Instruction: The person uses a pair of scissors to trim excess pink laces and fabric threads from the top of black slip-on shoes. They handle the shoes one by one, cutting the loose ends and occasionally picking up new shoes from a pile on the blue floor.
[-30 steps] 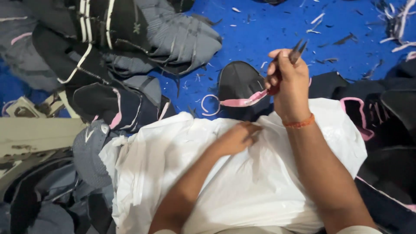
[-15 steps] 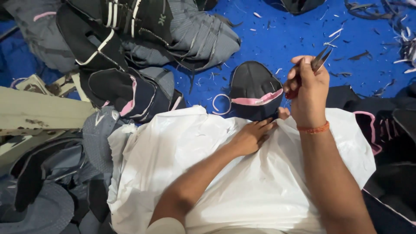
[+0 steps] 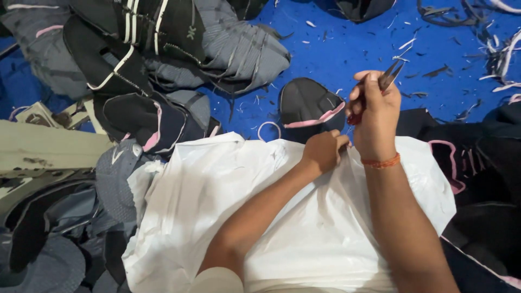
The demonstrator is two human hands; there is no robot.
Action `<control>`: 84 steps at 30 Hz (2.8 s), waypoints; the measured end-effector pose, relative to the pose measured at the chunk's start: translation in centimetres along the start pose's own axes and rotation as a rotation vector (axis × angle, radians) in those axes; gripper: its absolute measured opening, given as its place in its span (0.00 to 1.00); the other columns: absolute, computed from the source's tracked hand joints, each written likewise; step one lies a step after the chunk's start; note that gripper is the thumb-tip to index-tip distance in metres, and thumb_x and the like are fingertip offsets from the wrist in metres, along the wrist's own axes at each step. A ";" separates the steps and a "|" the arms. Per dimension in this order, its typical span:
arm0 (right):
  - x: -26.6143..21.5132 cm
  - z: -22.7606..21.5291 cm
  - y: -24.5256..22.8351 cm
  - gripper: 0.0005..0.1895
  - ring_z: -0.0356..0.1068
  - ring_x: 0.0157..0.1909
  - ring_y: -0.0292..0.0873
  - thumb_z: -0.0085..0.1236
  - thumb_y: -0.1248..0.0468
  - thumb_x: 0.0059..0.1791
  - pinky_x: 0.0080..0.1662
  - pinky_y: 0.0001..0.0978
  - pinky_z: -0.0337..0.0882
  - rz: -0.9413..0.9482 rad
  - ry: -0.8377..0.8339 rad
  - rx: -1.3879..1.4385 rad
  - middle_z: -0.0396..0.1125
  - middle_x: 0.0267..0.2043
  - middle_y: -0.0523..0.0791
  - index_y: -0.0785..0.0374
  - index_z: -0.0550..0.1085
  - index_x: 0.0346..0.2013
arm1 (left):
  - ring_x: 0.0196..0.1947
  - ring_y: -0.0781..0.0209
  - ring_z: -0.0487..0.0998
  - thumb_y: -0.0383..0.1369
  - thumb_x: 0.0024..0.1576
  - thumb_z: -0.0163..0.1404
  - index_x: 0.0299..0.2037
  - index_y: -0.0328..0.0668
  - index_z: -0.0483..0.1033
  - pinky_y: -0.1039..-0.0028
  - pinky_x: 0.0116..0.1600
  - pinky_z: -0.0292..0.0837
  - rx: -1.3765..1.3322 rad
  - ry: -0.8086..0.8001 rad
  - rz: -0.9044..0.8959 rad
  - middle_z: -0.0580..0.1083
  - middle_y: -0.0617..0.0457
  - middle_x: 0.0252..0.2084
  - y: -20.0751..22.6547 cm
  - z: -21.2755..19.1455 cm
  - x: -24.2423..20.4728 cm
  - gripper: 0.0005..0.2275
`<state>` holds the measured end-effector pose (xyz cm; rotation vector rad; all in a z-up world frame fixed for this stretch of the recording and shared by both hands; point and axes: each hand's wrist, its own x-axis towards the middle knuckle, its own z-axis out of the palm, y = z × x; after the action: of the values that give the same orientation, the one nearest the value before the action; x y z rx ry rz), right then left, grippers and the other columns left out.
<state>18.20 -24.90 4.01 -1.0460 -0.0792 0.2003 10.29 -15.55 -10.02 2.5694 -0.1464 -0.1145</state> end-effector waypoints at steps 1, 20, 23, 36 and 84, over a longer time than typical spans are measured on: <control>0.0 -0.1 0.0 0.11 0.58 0.25 0.32 0.47 0.59 0.63 0.30 0.26 0.64 -0.004 0.000 0.001 0.65 0.30 0.42 0.65 0.71 0.46 | 0.45 0.50 0.80 0.29 0.57 0.52 0.45 0.58 0.77 0.61 0.48 0.75 0.002 0.002 0.003 0.77 0.52 0.44 0.5 -0.8 0.2 0.09; 2.2 0.5 1.2 0.11 0.58 0.22 0.31 0.47 0.58 0.60 0.26 0.25 0.63 -0.023 0.052 -0.084 0.66 0.27 0.40 0.62 0.72 0.42 | 0.52 0.42 0.73 0.26 0.54 0.48 0.40 0.33 0.76 0.57 0.56 0.69 0.059 0.278 0.427 0.73 0.42 0.45 -0.1 -3.4 2.9 0.07; 1.6 0.3 1.2 0.11 0.59 0.24 0.31 0.47 0.58 0.61 0.27 0.24 0.63 -0.033 0.036 -0.101 0.66 0.28 0.40 0.63 0.72 0.43 | 0.55 0.41 0.72 0.26 0.50 0.50 0.41 0.36 0.77 0.57 0.60 0.67 0.187 0.264 0.353 0.73 0.43 0.47 1.1 -3.1 1.9 0.10; 1.9 0.0 0.7 0.12 0.58 0.24 0.30 0.47 0.58 0.63 0.27 0.24 0.63 -0.068 0.032 -0.061 0.65 0.28 0.40 0.63 0.72 0.44 | 0.42 0.44 0.80 0.36 0.57 0.54 0.41 0.43 0.78 0.53 0.52 0.70 0.185 0.113 -0.139 0.80 0.43 0.37 -0.8 0.4 7.0 0.08; 2.5 -1.8 0.9 0.11 0.59 0.23 0.31 0.48 0.59 0.61 0.27 0.25 0.66 -0.084 0.117 -0.001 0.66 0.27 0.40 0.63 0.72 0.43 | 0.55 0.45 0.73 0.41 0.61 0.53 0.53 0.54 0.78 0.51 0.57 0.60 -0.041 0.276 0.260 0.77 0.50 0.46 -0.8 -3.3 -1.6 0.12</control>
<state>20.86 -25.47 2.31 -1.0509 -0.0173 0.0624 9.10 -12.93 -7.57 2.4705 -0.3656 0.3297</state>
